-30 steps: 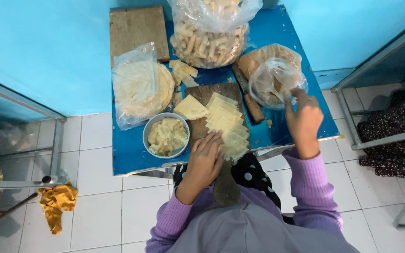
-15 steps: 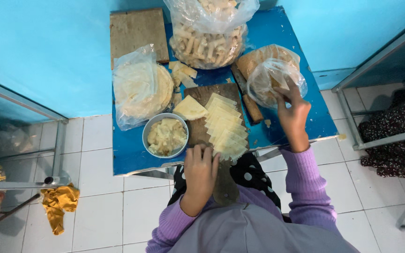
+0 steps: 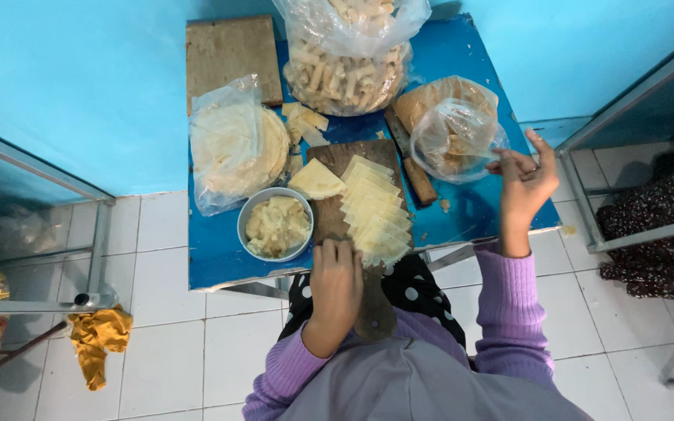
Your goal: The person spoons filling from a bowl onto thin square wrappers on a cutting board, folds each wrapper over the filling into a triangular parcel, and stacks the folded pieces on the board. They occasionally reposition the stack and continue with the next wrapper.
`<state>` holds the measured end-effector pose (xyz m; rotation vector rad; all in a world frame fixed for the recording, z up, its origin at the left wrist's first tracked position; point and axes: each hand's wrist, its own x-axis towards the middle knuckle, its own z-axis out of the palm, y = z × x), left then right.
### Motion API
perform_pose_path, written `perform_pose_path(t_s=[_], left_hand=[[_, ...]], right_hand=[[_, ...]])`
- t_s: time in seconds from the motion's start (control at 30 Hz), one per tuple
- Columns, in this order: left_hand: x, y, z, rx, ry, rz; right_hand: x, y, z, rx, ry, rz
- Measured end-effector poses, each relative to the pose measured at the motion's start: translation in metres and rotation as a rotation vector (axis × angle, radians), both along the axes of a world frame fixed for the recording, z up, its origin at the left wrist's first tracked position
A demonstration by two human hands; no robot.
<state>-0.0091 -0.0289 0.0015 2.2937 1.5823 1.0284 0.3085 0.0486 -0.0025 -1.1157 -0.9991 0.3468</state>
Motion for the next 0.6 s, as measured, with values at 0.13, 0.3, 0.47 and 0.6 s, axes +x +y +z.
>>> perform_pose_path(t_s=[0.13, 0.3, 0.47, 0.6], left_hand=[[0.003, 0.004, 0.000, -0.010, 0.050, 0.001], [0.001, 0.003, -0.001, 0.003, 0.011, -0.026], [0.004, 0.004, -0.002, -0.021, 0.049, -0.013], [0.006, 0.006, -0.003, -0.014, 0.069, -0.011]], right_hand=[[0.007, -0.014, -0.002, 0.001, 0.015, -0.049], [0.000, -0.044, -0.004, 0.025, 0.157, -0.060], [-0.037, -0.071, -0.013, -0.080, 0.273, 0.149], [-0.071, -0.082, -0.025, -0.181, 0.265, 0.291]])
